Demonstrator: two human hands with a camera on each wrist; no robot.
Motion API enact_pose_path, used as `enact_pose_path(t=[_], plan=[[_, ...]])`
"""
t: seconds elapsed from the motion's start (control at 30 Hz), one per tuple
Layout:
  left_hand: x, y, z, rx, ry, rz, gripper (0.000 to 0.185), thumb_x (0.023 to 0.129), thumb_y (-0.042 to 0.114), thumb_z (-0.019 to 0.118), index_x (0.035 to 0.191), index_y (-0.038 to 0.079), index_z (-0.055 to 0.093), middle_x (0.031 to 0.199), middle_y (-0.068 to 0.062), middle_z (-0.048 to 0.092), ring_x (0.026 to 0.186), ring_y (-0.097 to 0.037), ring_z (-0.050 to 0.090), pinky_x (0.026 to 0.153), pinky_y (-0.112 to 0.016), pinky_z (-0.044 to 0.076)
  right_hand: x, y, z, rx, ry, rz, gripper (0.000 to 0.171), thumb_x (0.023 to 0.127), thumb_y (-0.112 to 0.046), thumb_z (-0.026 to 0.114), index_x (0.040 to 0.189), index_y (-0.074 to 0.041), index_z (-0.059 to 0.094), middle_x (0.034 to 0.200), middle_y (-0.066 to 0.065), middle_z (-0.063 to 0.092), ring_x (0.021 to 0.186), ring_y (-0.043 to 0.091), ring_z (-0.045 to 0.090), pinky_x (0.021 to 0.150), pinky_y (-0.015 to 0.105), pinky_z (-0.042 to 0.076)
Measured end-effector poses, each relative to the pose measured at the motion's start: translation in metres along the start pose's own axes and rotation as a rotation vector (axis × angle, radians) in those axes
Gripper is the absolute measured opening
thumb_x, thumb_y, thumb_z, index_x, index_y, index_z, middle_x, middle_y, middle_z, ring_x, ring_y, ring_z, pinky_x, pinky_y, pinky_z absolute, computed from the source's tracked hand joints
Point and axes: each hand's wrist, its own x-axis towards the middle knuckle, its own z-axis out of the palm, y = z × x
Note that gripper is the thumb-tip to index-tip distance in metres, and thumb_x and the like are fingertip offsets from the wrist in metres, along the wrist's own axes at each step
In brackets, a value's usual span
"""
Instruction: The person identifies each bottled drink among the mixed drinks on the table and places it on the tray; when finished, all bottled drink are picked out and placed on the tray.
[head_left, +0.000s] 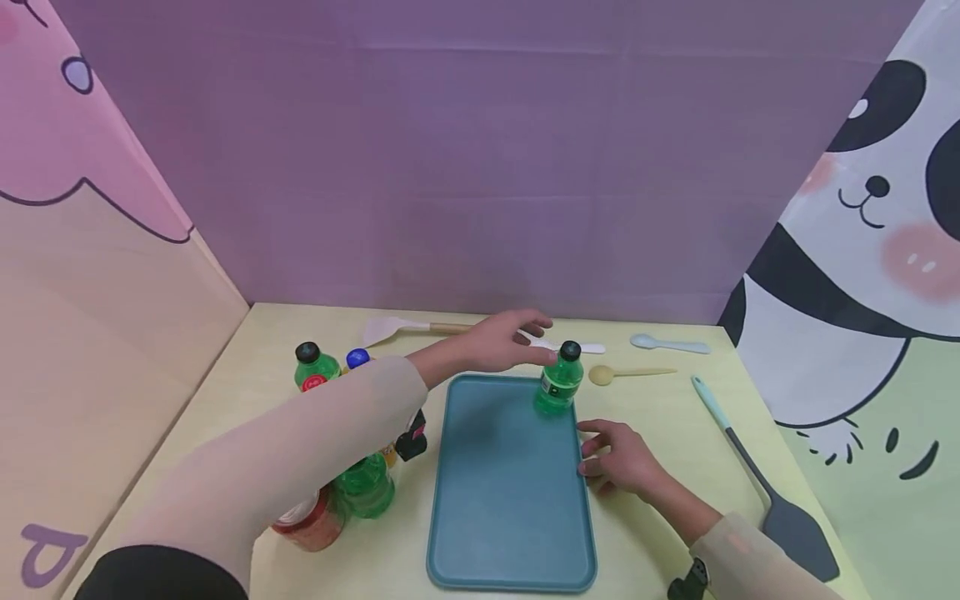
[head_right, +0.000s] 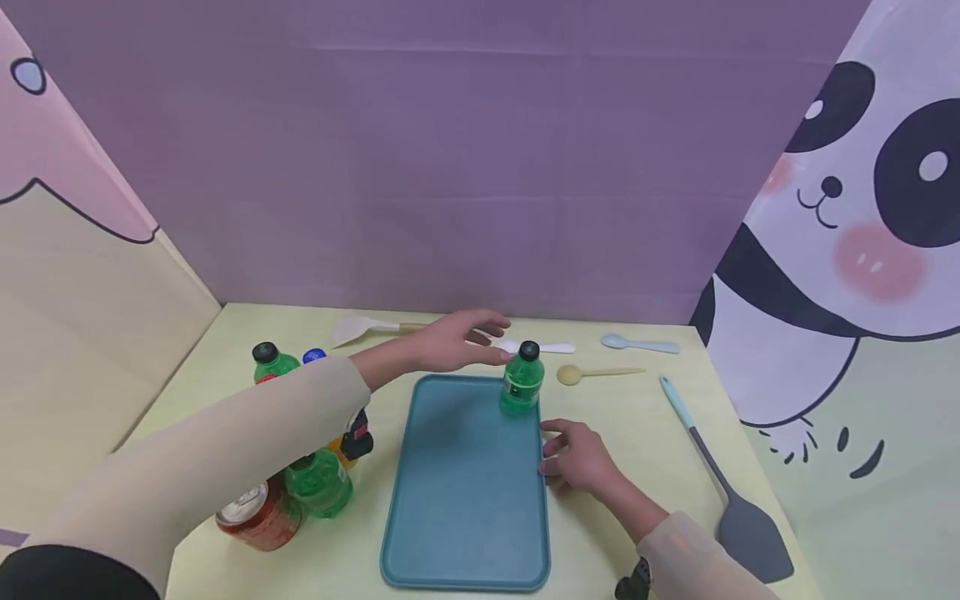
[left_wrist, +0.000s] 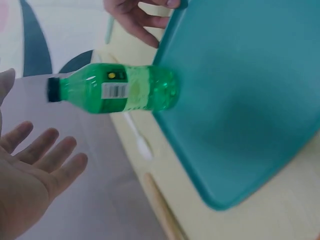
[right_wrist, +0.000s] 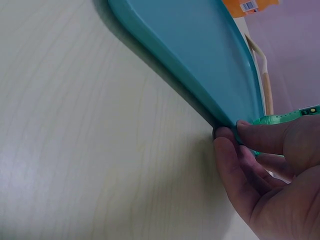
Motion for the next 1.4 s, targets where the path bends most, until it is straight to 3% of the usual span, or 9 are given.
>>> enact_pose_path(t=[0.17,0.43,0.67,0.8,0.97,1.1,1.27,1.4], plan=[[-0.035,-0.006,-0.026,0.046,0.061,0.061,0.061,0.097,0.036,0.071,0.149,0.015,0.049,0.146,-0.006,0.057,0.134,-0.028,0.057,0.112,-0.044,0.048,-0.001,0.000,0.003,0.000,-0.005,-0.004,0.063,0.084,0.005,0.077,0.143,-0.005,0.056,0.099,0.011,0.067,0.069,0.024,0.071,0.055,0.039,0.061],[-0.095,-0.017,-0.077,0.053,0.169,0.049,0.056,0.099,0.035,0.069,0.148,0.016,0.049,0.148,-0.006,0.055,0.136,-0.029,0.053,0.113,-0.054,0.045,-0.004,-0.003,0.000,-0.027,0.009,0.001,0.063,0.084,0.004,0.077,0.143,-0.004,0.056,0.099,0.011,0.068,0.069,0.024,0.072,0.055,0.039,0.061],[-0.141,-0.053,-0.123,0.085,0.295,-0.018,0.064,0.098,0.033,0.070,0.153,0.016,0.043,0.156,-0.011,0.046,0.146,-0.036,0.041,0.117,-0.064,0.034,-0.005,-0.005,-0.002,-0.032,0.009,-0.008,0.064,0.083,0.006,0.077,0.143,-0.003,0.056,0.099,0.012,0.068,0.070,0.024,0.071,0.054,0.040,0.061],[-0.165,-0.079,-0.141,0.103,0.327,-0.075,0.067,0.098,0.035,0.069,0.156,0.018,0.040,0.160,-0.011,0.041,0.148,-0.037,0.038,0.117,-0.067,0.032,-0.003,-0.003,0.000,-0.039,0.010,-0.007,0.064,0.083,0.006,0.077,0.143,-0.003,0.056,0.099,0.011,0.068,0.071,0.024,0.071,0.054,0.039,0.060],[-0.191,-0.113,-0.149,0.108,0.339,-0.141,0.072,0.099,0.036,0.067,0.159,0.014,0.035,0.162,-0.016,0.038,0.146,-0.045,0.037,0.110,-0.068,0.040,-0.002,-0.001,0.002,-0.039,0.010,-0.018,0.064,0.083,0.005,0.078,0.143,-0.003,0.056,0.098,0.011,0.068,0.069,0.024,0.071,0.053,0.040,0.060],[-0.209,-0.140,-0.147,0.086,0.295,-0.184,0.073,0.101,0.039,0.064,0.159,0.009,0.032,0.160,-0.023,0.038,0.143,-0.051,0.040,0.102,-0.066,0.048,-0.004,-0.002,0.001,-0.024,0.000,-0.038,0.064,0.083,0.005,0.077,0.143,-0.002,0.055,0.099,0.012,0.068,0.067,0.025,0.072,0.052,0.041,0.060],[-0.220,-0.165,-0.137,0.029,0.216,-0.219,0.068,0.103,0.041,0.059,0.158,0.009,0.034,0.156,-0.024,0.042,0.140,-0.052,0.044,0.102,-0.065,0.049,-0.006,-0.005,0.001,-0.033,-0.004,-0.044,0.065,0.083,0.004,0.078,0.143,-0.001,0.054,0.100,0.011,0.068,0.068,0.024,0.072,0.053,0.041,0.060],[-0.222,-0.174,-0.128,0.014,0.206,-0.236,0.063,0.104,0.042,0.056,0.155,0.008,0.040,0.153,-0.024,0.046,0.137,-0.053,0.046,0.103,-0.066,0.049,-0.005,-0.004,0.002,-0.034,0.002,-0.027,0.065,0.083,0.004,0.078,0.143,-0.001,0.055,0.100,0.011,0.068,0.068,0.024,0.072,0.053,0.040,0.060]])
